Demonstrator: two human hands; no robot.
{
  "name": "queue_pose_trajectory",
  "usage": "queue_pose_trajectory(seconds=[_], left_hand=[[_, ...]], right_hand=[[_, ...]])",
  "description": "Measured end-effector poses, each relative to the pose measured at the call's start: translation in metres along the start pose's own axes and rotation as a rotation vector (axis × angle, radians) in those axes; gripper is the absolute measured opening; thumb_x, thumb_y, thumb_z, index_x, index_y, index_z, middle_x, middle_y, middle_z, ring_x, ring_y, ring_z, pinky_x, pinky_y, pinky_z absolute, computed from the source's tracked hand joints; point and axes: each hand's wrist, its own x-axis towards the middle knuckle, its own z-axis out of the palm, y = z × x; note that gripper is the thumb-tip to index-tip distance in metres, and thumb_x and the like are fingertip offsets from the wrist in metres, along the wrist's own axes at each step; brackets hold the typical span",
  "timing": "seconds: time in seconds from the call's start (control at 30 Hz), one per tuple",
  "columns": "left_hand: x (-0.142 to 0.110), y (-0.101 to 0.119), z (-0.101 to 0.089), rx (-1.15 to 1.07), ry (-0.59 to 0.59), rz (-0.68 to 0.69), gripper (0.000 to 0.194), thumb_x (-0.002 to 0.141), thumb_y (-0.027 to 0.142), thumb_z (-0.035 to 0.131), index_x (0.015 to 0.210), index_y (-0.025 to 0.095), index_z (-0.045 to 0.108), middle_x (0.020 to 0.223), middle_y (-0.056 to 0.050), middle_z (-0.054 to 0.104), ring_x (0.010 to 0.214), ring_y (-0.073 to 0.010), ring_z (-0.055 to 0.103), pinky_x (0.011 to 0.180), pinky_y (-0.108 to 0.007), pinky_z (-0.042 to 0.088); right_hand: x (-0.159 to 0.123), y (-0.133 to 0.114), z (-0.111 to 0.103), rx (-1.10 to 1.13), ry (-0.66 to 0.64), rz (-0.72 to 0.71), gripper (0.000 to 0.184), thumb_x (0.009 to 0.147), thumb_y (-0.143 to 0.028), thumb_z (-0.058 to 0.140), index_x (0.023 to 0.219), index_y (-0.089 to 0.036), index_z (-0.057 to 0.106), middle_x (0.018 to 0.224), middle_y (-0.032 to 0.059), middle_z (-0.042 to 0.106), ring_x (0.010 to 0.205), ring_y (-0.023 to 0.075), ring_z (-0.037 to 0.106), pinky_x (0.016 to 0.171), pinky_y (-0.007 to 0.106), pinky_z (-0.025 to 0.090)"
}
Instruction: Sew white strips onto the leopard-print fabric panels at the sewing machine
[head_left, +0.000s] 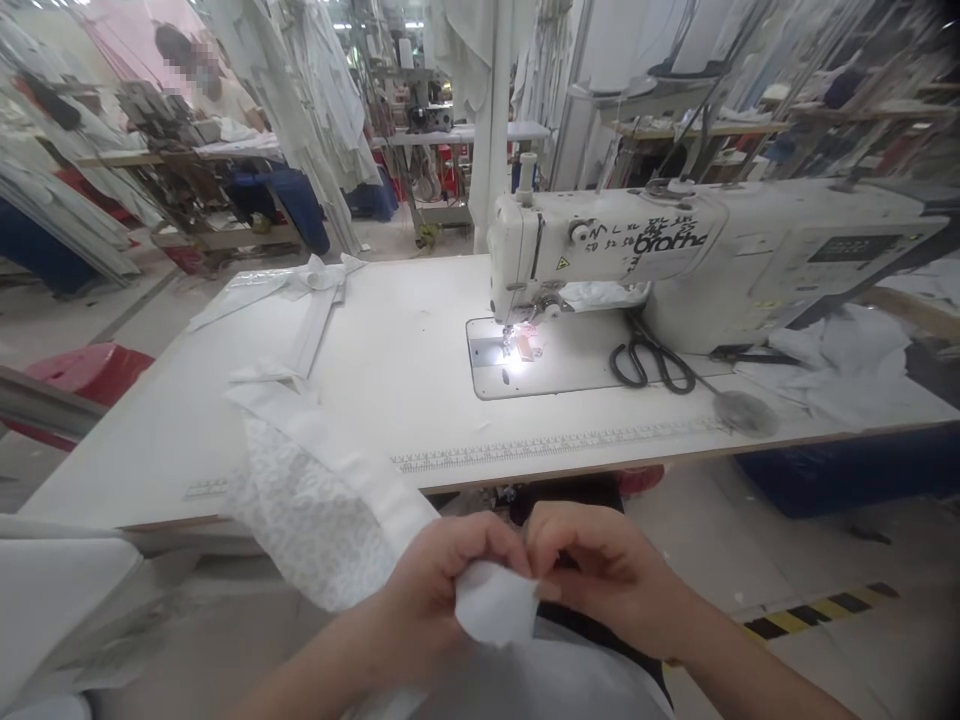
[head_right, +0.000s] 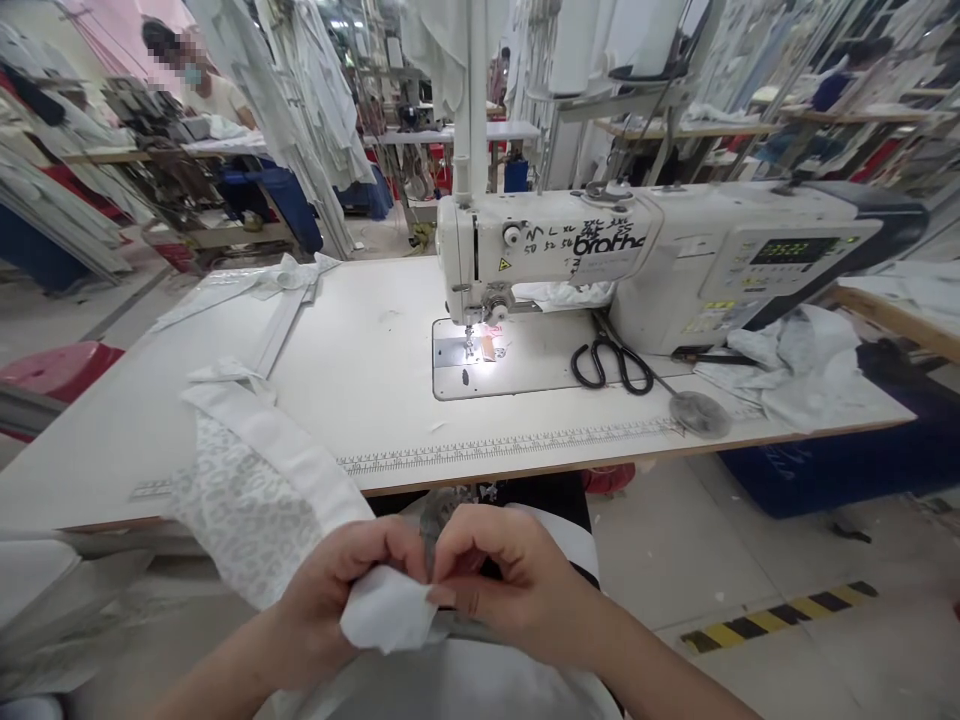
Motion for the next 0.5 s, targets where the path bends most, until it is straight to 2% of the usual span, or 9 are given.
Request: queue_pose_trajectory(seconds=[0.1,0.17,0.2,0.27,0.33,0.43,0.5], left_hand=[[-0.003,-0.001,0.009,-0.365,-0.224,-0.119,0.006,0.076,0.018,0.060,0.078,0.016,0.054,0.069,0.000,0.052,0.058,-0.0074,0.045,0.054,-0.017,0.037],[-0.005,-0.004,0.015,-0.443,-0.288,-0.180,0.006,0.077,0.020,0.059,0.080,0.015,0.057,0.068,-0.001,0.051,0.057,-0.0069,0.044,0.053,-0.017,0.036],[-0.005,-0.006,0.016,-0.432,-0.283,-0.207,0.006,0.077,0.020,0.059,0.079,0.015,0.058,0.066,-0.001,0.051,0.056,-0.0067,0.043,0.052,-0.017,0.036],[-0.005,-0.010,0.014,-0.361,-0.163,-0.249,0.007,0.077,0.021,0.057,0.075,0.014,0.058,0.065,-0.001,0.051,0.055,-0.0069,0.043,0.050,-0.017,0.035],[-0.001,-0.012,0.006,-0.222,0.073,-0.236,0.004,0.075,0.019,0.055,0.075,0.015,0.057,0.066,0.000,0.053,0.056,-0.0084,0.046,0.051,-0.018,0.037],[0.010,-0.013,-0.010,0.144,0.445,-0.100,0.016,0.067,0.011,0.053,0.080,0.018,0.059,0.073,0.000,0.059,0.066,-0.0121,0.051,0.060,-0.022,0.041],[0.016,-0.014,-0.017,0.263,0.546,-0.046,0.018,0.065,0.010,0.054,0.080,0.018,0.061,0.075,0.000,0.061,0.070,-0.0134,0.052,0.065,-0.023,0.042]], right_hand=[[0.001,0.015,0.007,0.307,-0.070,0.173,0.033,0.061,-0.029,0.079,0.071,-0.019,0.050,0.073,-0.0027,0.050,0.064,0.0111,0.046,0.056,0.022,0.037],[0.002,0.030,0.011,0.368,-0.114,0.302,0.043,0.052,-0.030,0.083,0.072,-0.019,0.046,0.070,-0.0042,0.049,0.061,0.0097,0.043,0.051,0.019,0.034],[0.002,0.038,0.012,0.370,-0.120,0.352,0.045,0.051,-0.031,0.084,0.073,-0.019,0.046,0.069,-0.0045,0.048,0.060,0.0094,0.042,0.051,0.019,0.032],[0.004,0.050,0.015,0.400,-0.050,0.373,0.043,0.055,-0.037,0.082,0.074,-0.018,0.048,0.067,-0.0047,0.048,0.060,0.0090,0.041,0.053,0.019,0.032],[0.007,0.056,0.020,0.435,0.042,0.304,0.041,0.065,-0.049,0.074,0.077,-0.017,0.051,0.068,-0.0041,0.047,0.060,0.0092,0.041,0.056,0.021,0.033],[0.013,0.048,0.031,0.384,0.074,0.216,0.041,0.075,-0.057,0.061,0.079,-0.018,0.052,0.070,-0.0026,0.046,0.063,0.0108,0.040,0.060,0.023,0.033],[0.017,0.038,0.037,0.333,0.172,0.207,0.038,0.080,-0.056,0.056,0.075,-0.019,0.050,0.066,-0.0035,0.043,0.060,0.0109,0.038,0.057,0.023,0.033]])
